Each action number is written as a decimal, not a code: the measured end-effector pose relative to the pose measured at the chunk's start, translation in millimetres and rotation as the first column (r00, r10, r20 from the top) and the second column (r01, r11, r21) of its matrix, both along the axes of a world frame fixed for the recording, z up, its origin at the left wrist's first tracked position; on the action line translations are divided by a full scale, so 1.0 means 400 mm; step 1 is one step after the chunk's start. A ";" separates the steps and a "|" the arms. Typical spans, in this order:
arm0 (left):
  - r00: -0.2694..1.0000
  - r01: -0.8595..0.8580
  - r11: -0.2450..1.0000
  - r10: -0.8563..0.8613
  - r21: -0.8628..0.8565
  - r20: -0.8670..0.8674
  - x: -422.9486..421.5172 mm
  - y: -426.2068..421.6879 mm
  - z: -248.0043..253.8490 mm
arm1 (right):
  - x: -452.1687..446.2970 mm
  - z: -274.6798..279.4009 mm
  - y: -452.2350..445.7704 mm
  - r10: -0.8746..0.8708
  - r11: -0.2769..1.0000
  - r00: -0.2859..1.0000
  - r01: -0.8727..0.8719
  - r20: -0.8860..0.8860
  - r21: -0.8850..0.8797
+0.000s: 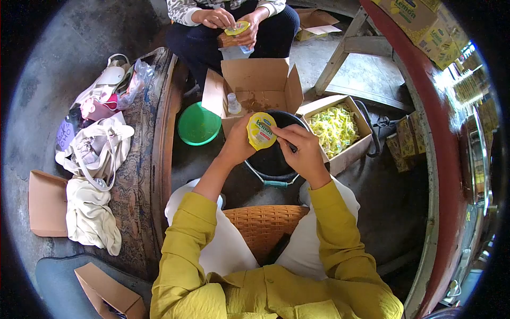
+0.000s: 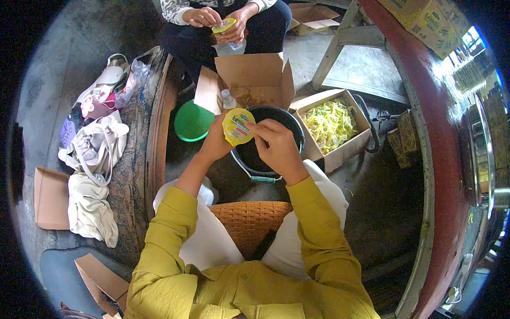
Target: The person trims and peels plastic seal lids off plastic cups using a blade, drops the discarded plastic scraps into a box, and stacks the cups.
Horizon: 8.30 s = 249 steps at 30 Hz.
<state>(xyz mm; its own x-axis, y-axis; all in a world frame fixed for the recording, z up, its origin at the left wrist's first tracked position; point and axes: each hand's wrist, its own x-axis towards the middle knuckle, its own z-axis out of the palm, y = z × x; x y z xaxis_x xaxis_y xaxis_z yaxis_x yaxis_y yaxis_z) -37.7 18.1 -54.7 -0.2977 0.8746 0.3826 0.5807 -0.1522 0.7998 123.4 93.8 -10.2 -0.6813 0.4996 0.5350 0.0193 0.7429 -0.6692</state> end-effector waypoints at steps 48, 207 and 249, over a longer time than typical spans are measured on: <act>0.789 -0.027 0.999 0.040 -0.032 0.613 0.030 0.028 -0.109 | -0.001 -0.048 0.042 -0.128 0.983 0.989 0.136 0.069 -0.126; 0.757 -0.422 0.081 -0.517 -0.903 -0.400 0.165 0.143 -0.312 | 0.073 -0.056 0.146 -0.182 0.971 0.978 0.195 0.100 -0.139; 0.976 0.044 0.999 -0.042 -0.006 0.213 -0.011 -0.009 -0.033 | 0.009 -0.055 0.079 -0.154 0.979 0.987 0.159 -0.046 0.127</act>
